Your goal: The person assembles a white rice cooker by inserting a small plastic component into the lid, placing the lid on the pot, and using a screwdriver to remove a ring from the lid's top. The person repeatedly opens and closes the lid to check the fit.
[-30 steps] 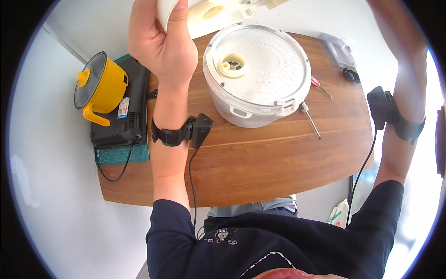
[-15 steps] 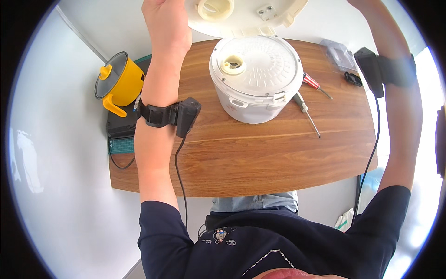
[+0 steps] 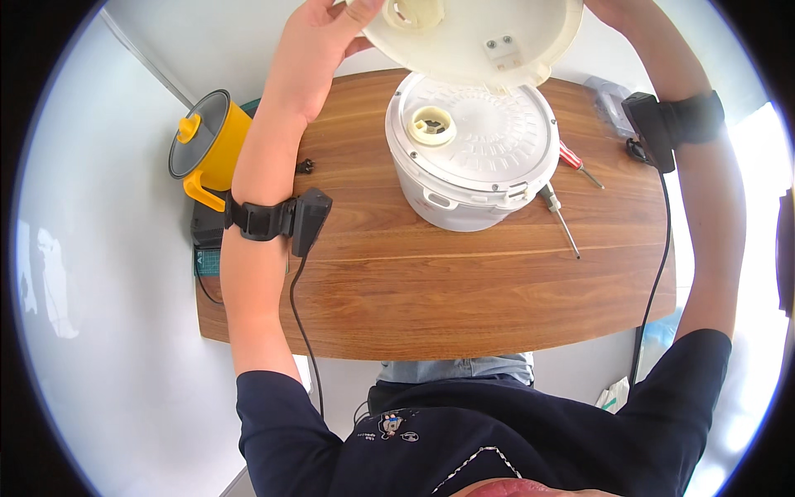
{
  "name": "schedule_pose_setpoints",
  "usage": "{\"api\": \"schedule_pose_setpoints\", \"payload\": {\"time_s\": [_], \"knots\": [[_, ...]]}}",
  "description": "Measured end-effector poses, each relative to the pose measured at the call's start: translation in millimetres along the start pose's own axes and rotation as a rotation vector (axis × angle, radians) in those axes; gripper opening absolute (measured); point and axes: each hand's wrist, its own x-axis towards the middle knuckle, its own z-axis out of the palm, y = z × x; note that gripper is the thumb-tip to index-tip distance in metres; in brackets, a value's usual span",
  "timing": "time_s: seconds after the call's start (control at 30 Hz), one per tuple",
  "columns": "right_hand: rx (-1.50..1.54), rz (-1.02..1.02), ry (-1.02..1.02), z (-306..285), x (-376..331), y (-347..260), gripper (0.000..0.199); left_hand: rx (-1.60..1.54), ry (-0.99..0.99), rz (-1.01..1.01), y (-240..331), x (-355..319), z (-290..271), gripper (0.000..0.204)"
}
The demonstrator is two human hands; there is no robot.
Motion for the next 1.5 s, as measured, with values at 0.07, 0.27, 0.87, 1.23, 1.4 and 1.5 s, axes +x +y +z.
{"api": "schedule_pose_setpoints", "payload": {"time_s": [0.07, 0.27, 0.87, 1.23, 1.4, 1.5], "knots": [[0.072, -0.048, -0.01, 2.0, 1.9, 13.2, 0.052, 0.059, -0.009, 0.017, -14.6, -2.6, -9.0, 0.051], [0.131, -0.196, 0.005, 20.6, -8.0, 20.3, 0.052, 0.118, 0.08, 0.045, -27.4, -1.1, -18.4, 0.044], [0.308, -0.16, 0.076, 14.4, -41.9, 23.8, 0.046, 0.35, 0.131, 0.016, -11.3, 17.9, 0.6, 0.035], [0.286, -0.381, -0.078, -1.7, -45.5, 42.1, 0.042, 0.409, 0.125, 0.318, -29.4, 14.3, -2.4, 0.032], [0.246, -0.427, -0.023, 9.2, -60.0, 40.6, 0.045, 0.359, 0.122, 0.459, -35.9, 8.0, 4.0, 0.038], [0.218, -0.308, 0.112, 17.0, -62.1, 32.1, 0.043, 0.183, 0.113, 0.443, -42.4, 4.7, 13.2, 0.04]]}}
